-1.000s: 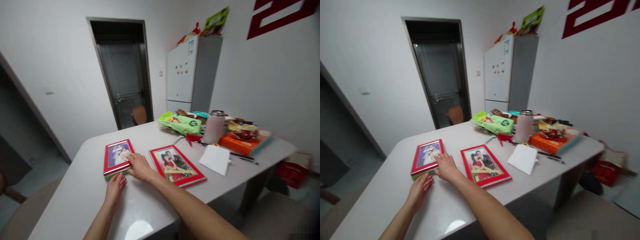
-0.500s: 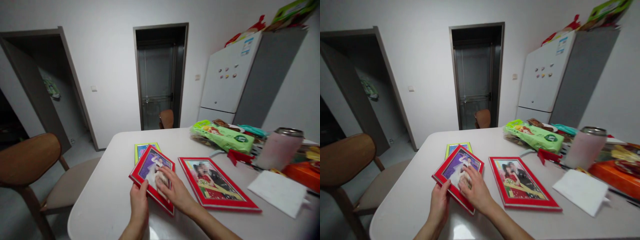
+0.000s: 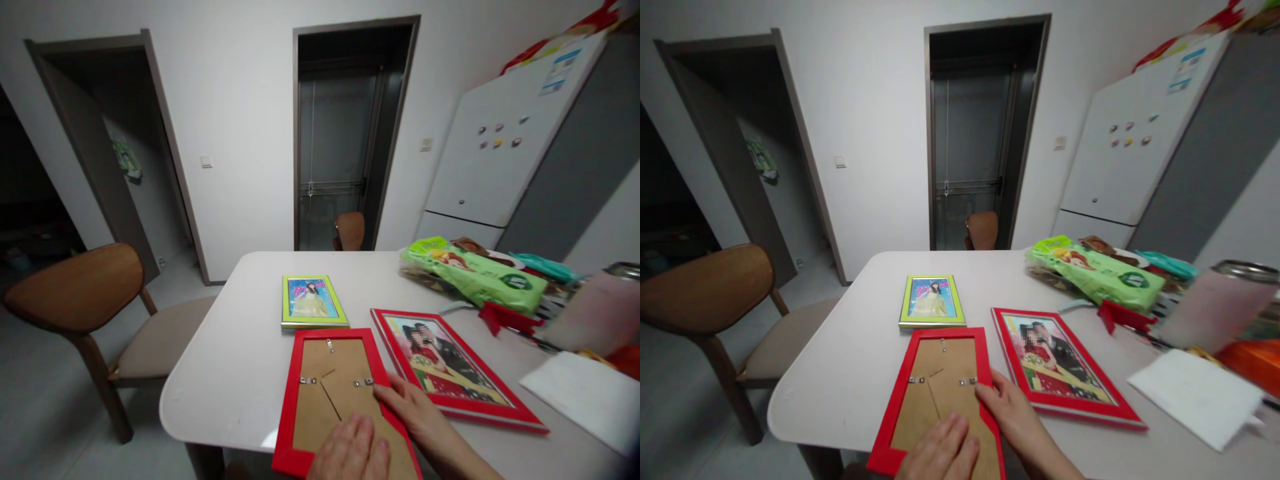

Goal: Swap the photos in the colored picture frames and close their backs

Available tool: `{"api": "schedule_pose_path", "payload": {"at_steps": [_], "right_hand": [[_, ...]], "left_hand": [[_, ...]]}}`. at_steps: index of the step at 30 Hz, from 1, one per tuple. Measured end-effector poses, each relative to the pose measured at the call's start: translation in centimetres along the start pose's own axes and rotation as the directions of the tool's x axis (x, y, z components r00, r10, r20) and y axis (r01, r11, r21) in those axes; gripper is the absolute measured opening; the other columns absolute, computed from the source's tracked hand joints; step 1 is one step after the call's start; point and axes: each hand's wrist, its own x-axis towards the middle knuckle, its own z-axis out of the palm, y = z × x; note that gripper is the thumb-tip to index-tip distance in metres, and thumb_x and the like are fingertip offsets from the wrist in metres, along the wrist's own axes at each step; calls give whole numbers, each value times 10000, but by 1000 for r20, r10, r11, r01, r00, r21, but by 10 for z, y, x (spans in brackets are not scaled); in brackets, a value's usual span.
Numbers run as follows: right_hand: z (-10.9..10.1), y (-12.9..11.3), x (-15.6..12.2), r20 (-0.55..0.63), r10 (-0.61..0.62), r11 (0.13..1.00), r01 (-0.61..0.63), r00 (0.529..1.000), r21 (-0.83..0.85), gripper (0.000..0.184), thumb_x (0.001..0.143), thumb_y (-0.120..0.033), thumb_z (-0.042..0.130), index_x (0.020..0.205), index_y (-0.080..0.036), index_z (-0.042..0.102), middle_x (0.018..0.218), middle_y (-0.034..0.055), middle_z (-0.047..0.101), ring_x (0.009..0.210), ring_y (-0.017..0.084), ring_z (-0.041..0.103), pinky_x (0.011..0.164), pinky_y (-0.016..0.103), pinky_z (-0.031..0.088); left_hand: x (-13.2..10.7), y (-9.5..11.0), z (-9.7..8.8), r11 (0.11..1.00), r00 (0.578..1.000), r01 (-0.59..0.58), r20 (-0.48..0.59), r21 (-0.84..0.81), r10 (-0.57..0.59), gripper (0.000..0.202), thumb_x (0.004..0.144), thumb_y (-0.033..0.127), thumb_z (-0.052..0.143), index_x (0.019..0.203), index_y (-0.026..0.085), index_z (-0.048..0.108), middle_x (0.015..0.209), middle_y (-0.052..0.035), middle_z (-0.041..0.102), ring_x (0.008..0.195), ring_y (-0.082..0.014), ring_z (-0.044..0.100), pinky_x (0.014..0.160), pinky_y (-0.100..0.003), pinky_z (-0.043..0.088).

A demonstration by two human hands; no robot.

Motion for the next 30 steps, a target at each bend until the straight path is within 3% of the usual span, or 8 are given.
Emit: {"api": "schedule_pose_path", "payload": {"at_steps": [4, 9, 15, 17, 19, 21, 23, 30], "right_hand": [[-3, 19, 21, 57, -124, 936, 136, 991, -325, 362, 646, -293, 495, 966, -134, 554, 892, 87, 648, 798, 208, 592, 741, 319, 446], [-2, 34, 31, -6, -251, 600, 150, 968, -785, 373, 635, -218, 456, 987, -120, 536, 884, 110, 597, 817, 211, 553, 753, 302, 408], [4, 31, 34, 21, -325, 432, 168, 946, -886, 416, 664, -170, 409, 1071, -123, 481, 1030, 116, 489, 892, 182, 525, 775, 265, 396], [5, 29, 35, 63, -336, 414, 208, 940, -886, 382, 674, -152, 395, 1036, -154, 513, 1124, 107, 430, 909, 166, 522, 776, 250, 398], [6, 28, 37, 106, -321, 401, 236, 941, -885, 322, 693, -155, 384, 957, -172, 566, 1139, 93, 423, 914, 160, 521, 784, 245, 396], [8, 27, 37, 118, -306, 385, 237, 945, -892, 290, 717, -179, 378, 909, -182, 596, 1097, 86, 455, 904, 162, 521, 774, 245, 399], [9, 26, 38, 115, -302, 368, 227, 946, -902, 284, 745, -205, 364, 891, -191, 606, 1030, 79, 490, 863, 159, 530, 736, 243, 409], [14, 20, 40, 135, -337, 258, 229, 932, -939, 267, 776, -242, 367, 897, -204, 602, 944, 78, 534, 791, 176, 519, 650, 269, 400]], "left_hand": [[-15, 7, 19, 995, 995, 68, -74, 67, -63, 220, 810, 143, 396, 849, 210, 602, 824, -16, 687, 807, -146, 626, 750, -209, 493], [-35, 12, 36, 989, 992, 124, -36, 74, -122, 225, 798, 127, 399, 846, 205, 604, 852, -14, 682, 804, -161, 628, 717, -228, 509], [-33, 2, 28, 997, 972, 53, 232, -51, -40, 250, 748, 199, 487, 985, 161, 557, 969, -73, 641, 902, -207, 589, 731, -274, 509], [-21, -14, 11, 973, 891, 86, 454, -213, 21, 404, 710, 341, 525, 1058, 136, 519, 1051, -100, 597, 958, -222, 557, 774, -289, 494], [-8, -36, -8, 942, 756, 309, 635, -132, -160, 533, 703, 306, 512, 1174, 79, 414, 1208, -151, 455, 1098, -248, 435, 895, -351, 404], [0, -56, -19, 853, 620, 518, 663, 56, -420, 567, 702, 234, 472, 1214, 26, 347, 1271, -186, 358, 1173, -268, 324, 957, -404, 311], [1, -71, -22, 755, 522, 643, 647, 130, -556, 591, 696, 204, 444, 1229, -10, 303, 1302, -198, 298, 1203, -260, 268, 984, -394, 263], [-8, -76, -14, 641, 483, 767, 637, 23, -601, 638, 665, 195, 449, 1244, -5, 270, 1329, -161, 266, 1219, -213, 245, 1012, -321, 204]]}}
